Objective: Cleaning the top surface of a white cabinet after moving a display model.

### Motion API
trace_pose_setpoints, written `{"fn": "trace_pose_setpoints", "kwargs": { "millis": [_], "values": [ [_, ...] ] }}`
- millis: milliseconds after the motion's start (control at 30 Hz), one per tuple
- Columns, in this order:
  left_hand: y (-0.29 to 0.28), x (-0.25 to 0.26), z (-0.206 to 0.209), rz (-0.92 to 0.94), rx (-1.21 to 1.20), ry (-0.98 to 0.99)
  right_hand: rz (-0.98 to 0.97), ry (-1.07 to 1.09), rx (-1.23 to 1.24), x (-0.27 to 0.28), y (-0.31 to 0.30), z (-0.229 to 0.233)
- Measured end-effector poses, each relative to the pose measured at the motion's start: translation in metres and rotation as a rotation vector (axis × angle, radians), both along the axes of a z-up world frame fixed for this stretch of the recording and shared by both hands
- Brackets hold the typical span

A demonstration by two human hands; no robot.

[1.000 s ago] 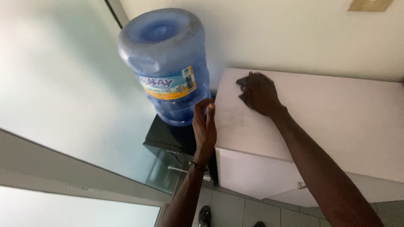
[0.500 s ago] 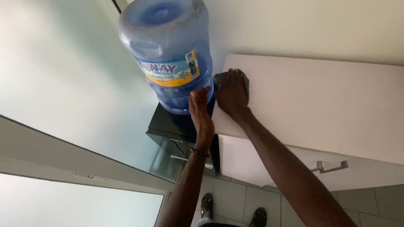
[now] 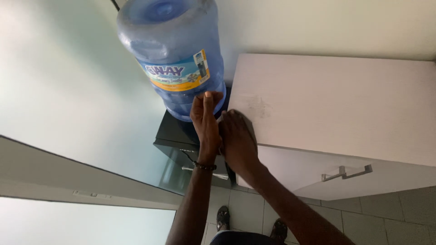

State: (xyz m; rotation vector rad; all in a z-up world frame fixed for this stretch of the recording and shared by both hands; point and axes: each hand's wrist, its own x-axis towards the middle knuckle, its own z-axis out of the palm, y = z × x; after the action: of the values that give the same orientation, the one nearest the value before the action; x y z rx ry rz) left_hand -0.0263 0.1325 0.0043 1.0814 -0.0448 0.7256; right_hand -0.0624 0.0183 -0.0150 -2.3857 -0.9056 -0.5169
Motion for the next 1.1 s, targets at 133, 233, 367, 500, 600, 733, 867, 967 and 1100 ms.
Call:
{"fn": "trace_pose_setpoints", "kwargs": {
  "millis": [133, 233, 367, 500, 600, 733, 867, 967, 1100],
  "values": [
    [-0.007, -0.009, 0.026, 0.043, 0.173, 0.078, -0.007, 0.038, 0.010, 0.000, -0.003, 0.001],
    [-0.015, -0.012, 0.037, 0.034, 0.196, 0.062, 0.019, 0.009, 0.029, 0.012, -0.003, 0.019],
    [-0.016, -0.009, 0.034, 0.142, 0.399, 0.045, -0.074, 0.112, -0.129, 0.028, 0.000, 0.044],
    [-0.022, 0.002, 0.011, 0.186, 0.419, 0.127, -0.012, -0.017, -0.077, 0.047, -0.003, 0.042],
    [-0.035, 0.003, 0.012, 0.135, 0.322, 0.135, -0.046, -0.090, 0.019, 0.098, -0.007, -0.002],
    [-0.044, 0.007, 0.016, 0.063, 0.328, 0.138, -0.155, -0.092, -0.059, 0.137, -0.027, -0.002],
    [-0.045, 0.008, 0.014, 0.071, 0.679, 0.093, -0.234, -0.103, -0.262, 0.135, -0.053, 0.036],
    [-0.043, 0.004, 0.015, 0.020, 0.804, 0.150, -0.290, 0.008, -0.413, 0.122, -0.074, 0.054],
    [-0.038, 0.003, 0.012, -0.109, 0.644, 0.219, -0.301, -0.175, -0.141, 0.125, -0.114, 0.005]
  ]
}}
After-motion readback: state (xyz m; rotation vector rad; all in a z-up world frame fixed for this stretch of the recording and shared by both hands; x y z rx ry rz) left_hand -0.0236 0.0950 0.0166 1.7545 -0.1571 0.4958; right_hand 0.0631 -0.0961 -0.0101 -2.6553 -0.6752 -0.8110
